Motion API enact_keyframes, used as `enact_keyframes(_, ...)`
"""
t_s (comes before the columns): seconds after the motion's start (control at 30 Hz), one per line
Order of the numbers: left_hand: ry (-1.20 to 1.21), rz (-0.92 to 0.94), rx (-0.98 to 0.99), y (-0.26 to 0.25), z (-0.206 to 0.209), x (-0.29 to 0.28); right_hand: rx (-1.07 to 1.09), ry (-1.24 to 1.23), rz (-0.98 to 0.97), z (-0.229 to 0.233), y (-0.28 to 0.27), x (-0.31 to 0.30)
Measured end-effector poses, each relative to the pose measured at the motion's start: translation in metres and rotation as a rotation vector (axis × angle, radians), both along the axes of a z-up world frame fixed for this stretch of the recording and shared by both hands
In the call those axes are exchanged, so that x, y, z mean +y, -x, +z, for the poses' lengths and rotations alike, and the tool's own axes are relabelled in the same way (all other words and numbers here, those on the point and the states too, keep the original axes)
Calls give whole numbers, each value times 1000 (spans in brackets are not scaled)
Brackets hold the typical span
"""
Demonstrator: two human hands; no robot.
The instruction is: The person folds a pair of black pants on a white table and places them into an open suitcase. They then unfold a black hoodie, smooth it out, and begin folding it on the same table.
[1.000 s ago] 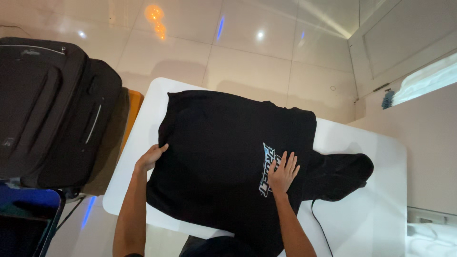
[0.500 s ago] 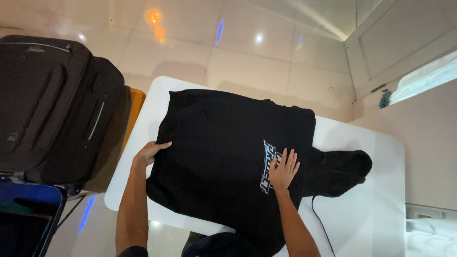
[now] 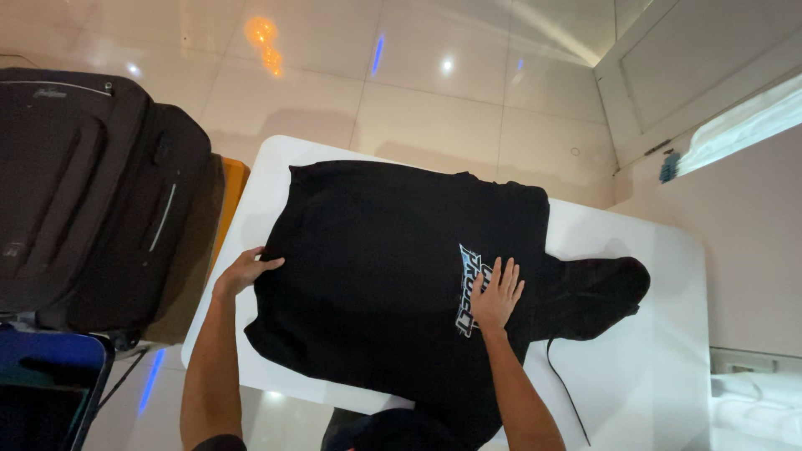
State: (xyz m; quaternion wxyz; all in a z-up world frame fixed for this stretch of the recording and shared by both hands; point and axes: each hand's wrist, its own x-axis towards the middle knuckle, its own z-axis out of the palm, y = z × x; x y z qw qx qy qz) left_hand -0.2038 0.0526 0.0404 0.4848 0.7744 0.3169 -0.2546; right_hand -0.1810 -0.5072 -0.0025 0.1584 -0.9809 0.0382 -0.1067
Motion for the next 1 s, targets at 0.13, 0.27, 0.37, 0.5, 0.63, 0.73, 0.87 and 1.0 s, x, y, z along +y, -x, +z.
enact_keyframes(0.13, -331, -119, -88, -1, 0, 3, -20, 18, 2, -3, 0, 0)
enact_keyframes(0.27, -663, -122, -148, 10, -9, -29, -16, 22, 7, -3, 0, -1)
enact_keyframes(0.37, -697, -136, -370, 24, -19, -33, -17, 4, 2, -1, -2, 1)
enact_keyframes(0.5, -261, 10, -595, 34, -41, -16, -44, -1, -1, 0, 0, 3)
enact_keyframes(0.63, 261, 209, -139, 30, -46, 10, -83, 51, 10, 1, 1, 4)
enact_keyframes(0.73, 336, 240, -27, 22, -46, 16, -52, 44, 7, 4, 0, 3)
enact_keyframes(0.87, 271, 161, 53, 15, -32, 13, -44, 38, -4, 6, 1, 4)
enact_keyframes(1.0, 272, 51, 47, 16, -13, 9, -18, 48, -10, 4, -1, 3)
